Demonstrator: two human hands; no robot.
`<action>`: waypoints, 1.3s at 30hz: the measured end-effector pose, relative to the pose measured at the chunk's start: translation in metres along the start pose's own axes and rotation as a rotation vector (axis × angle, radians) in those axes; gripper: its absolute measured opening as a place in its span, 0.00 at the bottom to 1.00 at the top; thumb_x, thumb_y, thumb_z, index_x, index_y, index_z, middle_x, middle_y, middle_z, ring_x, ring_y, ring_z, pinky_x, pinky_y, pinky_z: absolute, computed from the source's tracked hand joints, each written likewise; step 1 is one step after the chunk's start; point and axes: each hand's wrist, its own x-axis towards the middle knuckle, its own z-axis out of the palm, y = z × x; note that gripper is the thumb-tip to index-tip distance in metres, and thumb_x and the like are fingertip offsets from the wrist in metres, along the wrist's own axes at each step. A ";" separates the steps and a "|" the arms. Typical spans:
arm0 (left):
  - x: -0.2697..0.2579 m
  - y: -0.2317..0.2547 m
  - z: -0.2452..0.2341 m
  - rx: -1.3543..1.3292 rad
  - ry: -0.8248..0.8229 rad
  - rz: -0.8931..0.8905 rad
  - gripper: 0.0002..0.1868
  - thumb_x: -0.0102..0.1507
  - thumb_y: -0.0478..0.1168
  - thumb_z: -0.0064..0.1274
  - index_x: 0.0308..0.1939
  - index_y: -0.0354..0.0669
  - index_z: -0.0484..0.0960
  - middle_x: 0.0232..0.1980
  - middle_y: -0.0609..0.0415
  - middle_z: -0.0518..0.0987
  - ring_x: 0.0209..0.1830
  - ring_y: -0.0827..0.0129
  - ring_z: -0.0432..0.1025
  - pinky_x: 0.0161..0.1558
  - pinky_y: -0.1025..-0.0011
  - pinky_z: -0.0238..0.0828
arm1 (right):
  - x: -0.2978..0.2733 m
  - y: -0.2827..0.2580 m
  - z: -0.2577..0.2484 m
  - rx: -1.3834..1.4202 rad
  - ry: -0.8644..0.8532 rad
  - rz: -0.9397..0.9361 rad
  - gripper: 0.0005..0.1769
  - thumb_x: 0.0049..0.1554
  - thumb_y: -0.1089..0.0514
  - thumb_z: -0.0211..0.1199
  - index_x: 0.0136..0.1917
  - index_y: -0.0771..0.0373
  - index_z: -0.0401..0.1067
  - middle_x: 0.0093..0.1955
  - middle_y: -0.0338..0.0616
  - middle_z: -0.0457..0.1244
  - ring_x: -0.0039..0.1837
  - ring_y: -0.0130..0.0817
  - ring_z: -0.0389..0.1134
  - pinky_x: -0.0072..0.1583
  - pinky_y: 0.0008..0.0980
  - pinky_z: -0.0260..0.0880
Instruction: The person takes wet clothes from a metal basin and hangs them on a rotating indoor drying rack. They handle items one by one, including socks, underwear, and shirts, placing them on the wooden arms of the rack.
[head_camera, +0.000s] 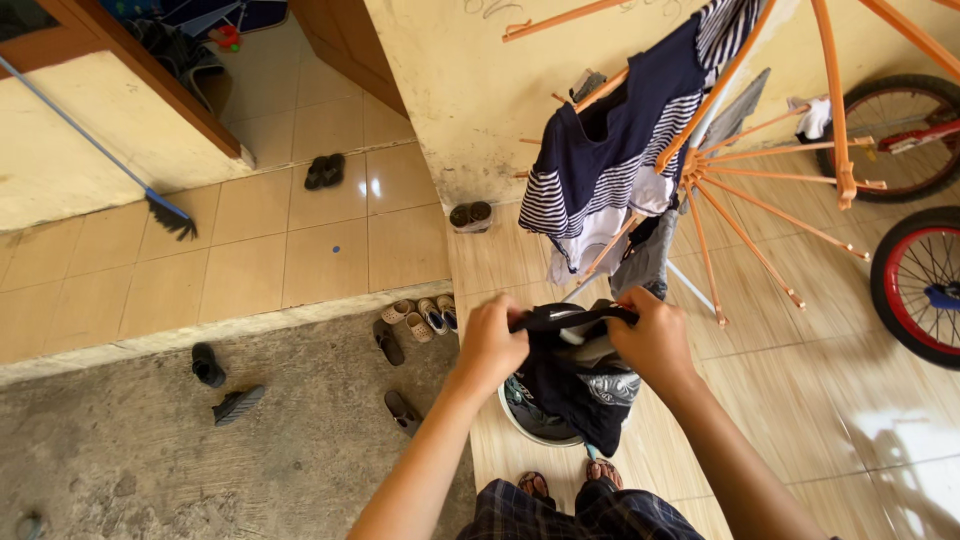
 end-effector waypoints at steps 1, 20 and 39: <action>0.002 -0.005 0.010 -0.242 -0.085 -0.099 0.13 0.54 0.32 0.57 0.42 0.32 0.81 0.39 0.48 0.84 0.41 0.60 0.81 0.45 0.67 0.76 | 0.003 -0.002 -0.002 0.003 -0.011 0.001 0.13 0.46 0.65 0.66 0.47 0.67 0.75 0.39 0.55 0.71 0.41 0.48 0.74 0.44 0.40 0.73; -0.043 0.109 0.079 -0.498 -0.346 0.081 0.17 0.56 0.36 0.58 0.46 0.28 0.79 0.40 0.36 0.81 0.39 0.55 0.79 0.42 0.63 0.74 | -0.043 0.115 0.145 0.634 -0.427 0.301 0.08 0.57 0.62 0.62 0.50 0.67 0.76 0.44 0.54 0.70 0.47 0.44 0.74 0.49 0.39 0.71; -0.003 -0.027 0.028 -0.077 0.382 0.382 0.30 0.63 0.59 0.59 0.40 0.30 0.72 0.32 0.37 0.75 0.31 0.45 0.72 0.34 0.57 0.68 | -0.007 0.022 0.004 0.974 -0.266 0.551 0.10 0.68 0.58 0.53 0.51 0.68 0.69 0.38 0.43 0.64 0.36 0.32 0.61 0.37 0.33 0.58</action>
